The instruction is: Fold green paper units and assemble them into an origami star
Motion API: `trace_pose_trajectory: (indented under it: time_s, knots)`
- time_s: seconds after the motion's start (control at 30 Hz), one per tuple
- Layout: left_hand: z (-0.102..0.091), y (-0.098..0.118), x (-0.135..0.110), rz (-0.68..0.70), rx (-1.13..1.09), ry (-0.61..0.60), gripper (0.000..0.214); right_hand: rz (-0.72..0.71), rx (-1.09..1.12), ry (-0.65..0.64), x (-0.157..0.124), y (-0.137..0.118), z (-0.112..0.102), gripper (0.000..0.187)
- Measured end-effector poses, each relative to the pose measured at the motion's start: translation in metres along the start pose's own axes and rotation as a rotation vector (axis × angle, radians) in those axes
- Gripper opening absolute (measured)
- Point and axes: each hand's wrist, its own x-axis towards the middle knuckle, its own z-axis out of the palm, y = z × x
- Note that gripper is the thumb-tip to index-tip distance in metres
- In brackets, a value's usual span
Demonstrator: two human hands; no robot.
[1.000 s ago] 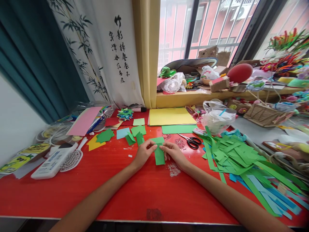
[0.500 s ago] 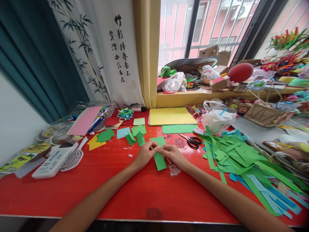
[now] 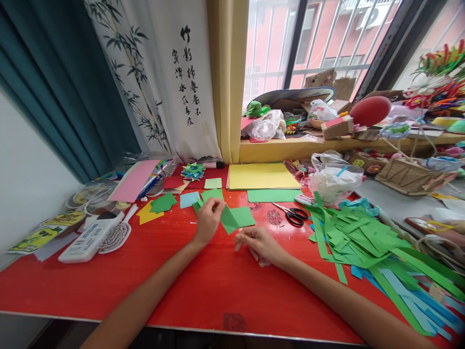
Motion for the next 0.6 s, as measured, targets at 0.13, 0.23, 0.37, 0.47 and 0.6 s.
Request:
trace_pose_trajectory:
  time_s: [0.13,0.23,0.37,0.47,0.6]
  knots:
    - [-0.04,-0.021,0.034,-0.072,-0.002,0.18,0.02,-0.002,-0.044,-0.167,-0.006,-0.003,0.004,0.028]
    - [-0.062,-0.036,0.049,-0.105,0.081,0.008,0.018,0.032,-0.025,-0.164,-0.004,-0.001,0.003,0.028]
    - [-0.072,-0.044,0.053,0.013,0.165,-0.1,0.012,0.009,0.079,-0.033,0.003,0.004,0.001,0.027]
    - [-0.066,-0.035,0.047,0.171,0.229,0.038,0.015,-0.027,0.161,0.162,0.006,0.006,-0.002,0.028]
    - [-0.032,-0.014,0.021,0.365,0.4,-0.098,0.015,-0.103,0.297,0.474,0.01,0.009,-0.011,0.028]
